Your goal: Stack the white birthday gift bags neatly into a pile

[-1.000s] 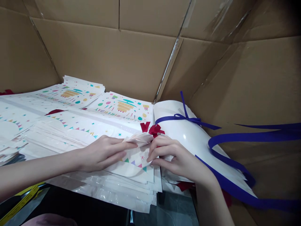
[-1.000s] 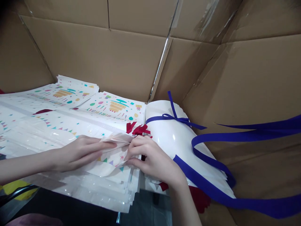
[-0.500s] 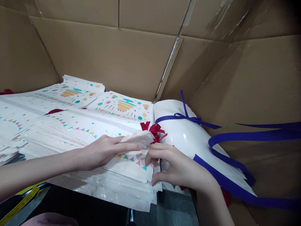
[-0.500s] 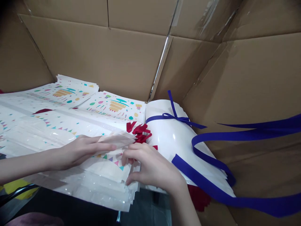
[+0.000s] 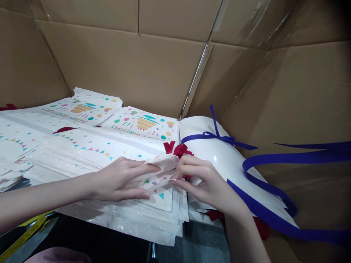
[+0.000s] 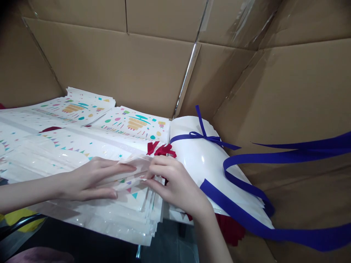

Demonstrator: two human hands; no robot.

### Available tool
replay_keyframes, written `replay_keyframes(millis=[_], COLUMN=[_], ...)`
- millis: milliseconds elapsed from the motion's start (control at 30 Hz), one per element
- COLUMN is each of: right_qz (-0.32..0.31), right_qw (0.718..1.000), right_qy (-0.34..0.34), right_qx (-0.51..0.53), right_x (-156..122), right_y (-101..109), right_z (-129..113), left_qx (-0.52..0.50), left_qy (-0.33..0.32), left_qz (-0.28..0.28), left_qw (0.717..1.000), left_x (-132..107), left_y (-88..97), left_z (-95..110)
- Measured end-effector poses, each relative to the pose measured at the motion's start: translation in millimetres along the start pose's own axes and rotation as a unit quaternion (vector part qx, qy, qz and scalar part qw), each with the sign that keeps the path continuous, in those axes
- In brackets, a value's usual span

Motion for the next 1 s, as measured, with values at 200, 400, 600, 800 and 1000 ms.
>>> replay_keyframes(millis=[200, 400, 600, 800, 1000], right_qz=[0.085, -0.150, -0.090, 0.017, 0.001], right_qw=[0.996, 0.987, 0.996, 0.999, 0.999], right_qy=[-0.023, -0.043, 0.025, 0.018, -0.031], right_qx=[-0.002, -0.038, -0.009, 0.032, 0.017], right_x=[-1.2, -3.5, -2.2, 1.4, -2.4], right_y=[1.9, -10.0, -10.5, -8.8, -5.2], right_z=[-4.4, -13.1, -9.5, -7.7, -11.9], left_qx=[-0.017, 0.001, 0.002, -0.012, -0.031], left_qy=[0.035, 0.004, -0.003, -0.007, 0.026], left_qz=[0.031, 0.007, 0.014, -0.017, 0.024], left_qw=[0.999, 1.000, 1.000, 1.000, 0.999], left_x=[-4.0, -2.9, -0.7, 0.2, -1.8], left_y=[-9.6, -6.2, -5.1, -1.1, -6.7], left_z=[-9.2, -7.2, -5.8, -0.1, -6.2])
Point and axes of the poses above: each hand's wrist, its own x-axis towards the middle knuckle, its own y-axis out of the back of the hand, z = x × y, the point moved 1 cm from there along x, towards the middle knuckle, and after that the axes turned 8 degrees about z, right-handed, at the moved point
